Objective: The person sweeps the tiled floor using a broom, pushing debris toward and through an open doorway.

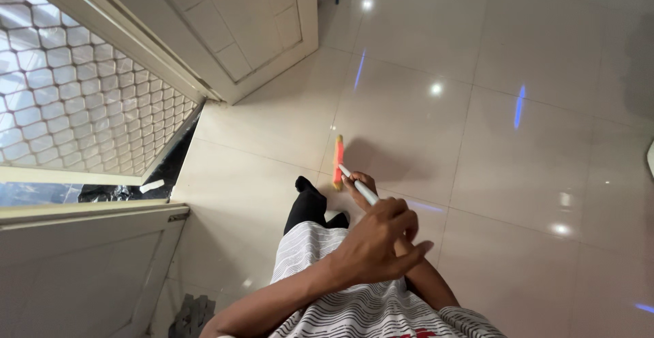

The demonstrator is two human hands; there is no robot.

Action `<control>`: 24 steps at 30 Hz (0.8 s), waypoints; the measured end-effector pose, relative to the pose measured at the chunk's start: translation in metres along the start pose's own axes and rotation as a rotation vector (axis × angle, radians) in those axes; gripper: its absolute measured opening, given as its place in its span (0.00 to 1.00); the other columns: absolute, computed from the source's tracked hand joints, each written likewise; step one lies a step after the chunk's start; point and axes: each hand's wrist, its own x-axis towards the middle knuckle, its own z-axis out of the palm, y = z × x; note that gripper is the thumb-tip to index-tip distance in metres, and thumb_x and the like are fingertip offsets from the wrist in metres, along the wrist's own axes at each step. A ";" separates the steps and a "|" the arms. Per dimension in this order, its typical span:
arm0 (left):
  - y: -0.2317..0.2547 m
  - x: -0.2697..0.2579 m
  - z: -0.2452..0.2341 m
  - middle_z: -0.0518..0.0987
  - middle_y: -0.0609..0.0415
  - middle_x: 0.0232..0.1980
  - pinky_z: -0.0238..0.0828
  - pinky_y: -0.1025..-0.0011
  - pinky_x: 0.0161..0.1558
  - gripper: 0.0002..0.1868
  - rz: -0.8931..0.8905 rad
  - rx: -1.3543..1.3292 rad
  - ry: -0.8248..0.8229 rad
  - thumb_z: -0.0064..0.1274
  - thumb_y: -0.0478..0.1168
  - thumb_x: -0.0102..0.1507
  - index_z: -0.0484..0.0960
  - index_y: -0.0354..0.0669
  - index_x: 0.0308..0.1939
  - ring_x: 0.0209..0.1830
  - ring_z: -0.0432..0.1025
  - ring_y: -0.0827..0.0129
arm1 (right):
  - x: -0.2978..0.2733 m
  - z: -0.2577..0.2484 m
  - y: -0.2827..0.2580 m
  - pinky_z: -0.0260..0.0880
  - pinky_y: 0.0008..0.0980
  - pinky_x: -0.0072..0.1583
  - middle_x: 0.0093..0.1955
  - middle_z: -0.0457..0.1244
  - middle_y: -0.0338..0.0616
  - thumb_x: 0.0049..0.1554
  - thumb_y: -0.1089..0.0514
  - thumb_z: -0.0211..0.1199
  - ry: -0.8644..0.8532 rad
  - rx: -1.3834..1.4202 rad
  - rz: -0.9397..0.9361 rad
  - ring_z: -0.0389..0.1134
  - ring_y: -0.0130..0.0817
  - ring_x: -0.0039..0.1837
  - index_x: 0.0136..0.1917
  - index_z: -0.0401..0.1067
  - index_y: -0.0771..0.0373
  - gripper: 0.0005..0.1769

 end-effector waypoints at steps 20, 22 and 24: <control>-0.049 0.013 -0.036 0.72 0.54 0.21 0.57 0.70 0.24 0.18 -0.329 -0.327 0.078 0.52 0.45 0.69 0.78 0.34 0.31 0.20 0.62 0.74 | -0.012 -0.062 0.011 0.52 0.28 0.37 0.32 0.49 0.30 0.68 0.46 0.48 -0.039 0.387 0.416 0.50 0.21 0.35 0.36 0.57 0.59 0.21; -0.054 0.013 -0.038 0.70 0.55 0.19 0.54 0.70 0.21 0.19 -0.433 -0.326 0.091 0.53 0.45 0.68 0.78 0.34 0.28 0.17 0.59 0.75 | -0.009 -0.059 0.016 0.52 0.28 0.36 0.32 0.48 0.31 0.69 0.44 0.45 -0.055 0.392 0.463 0.50 0.22 0.34 0.35 0.56 0.58 0.24; -0.057 0.013 -0.043 0.69 0.55 0.17 0.53 0.70 0.20 0.19 -0.497 -0.333 0.103 0.52 0.45 0.68 0.79 0.36 0.26 0.15 0.58 0.76 | -0.003 -0.055 0.016 0.51 0.29 0.34 0.31 0.48 0.31 0.71 0.41 0.43 -0.059 0.368 0.464 0.49 0.23 0.33 0.35 0.55 0.58 0.27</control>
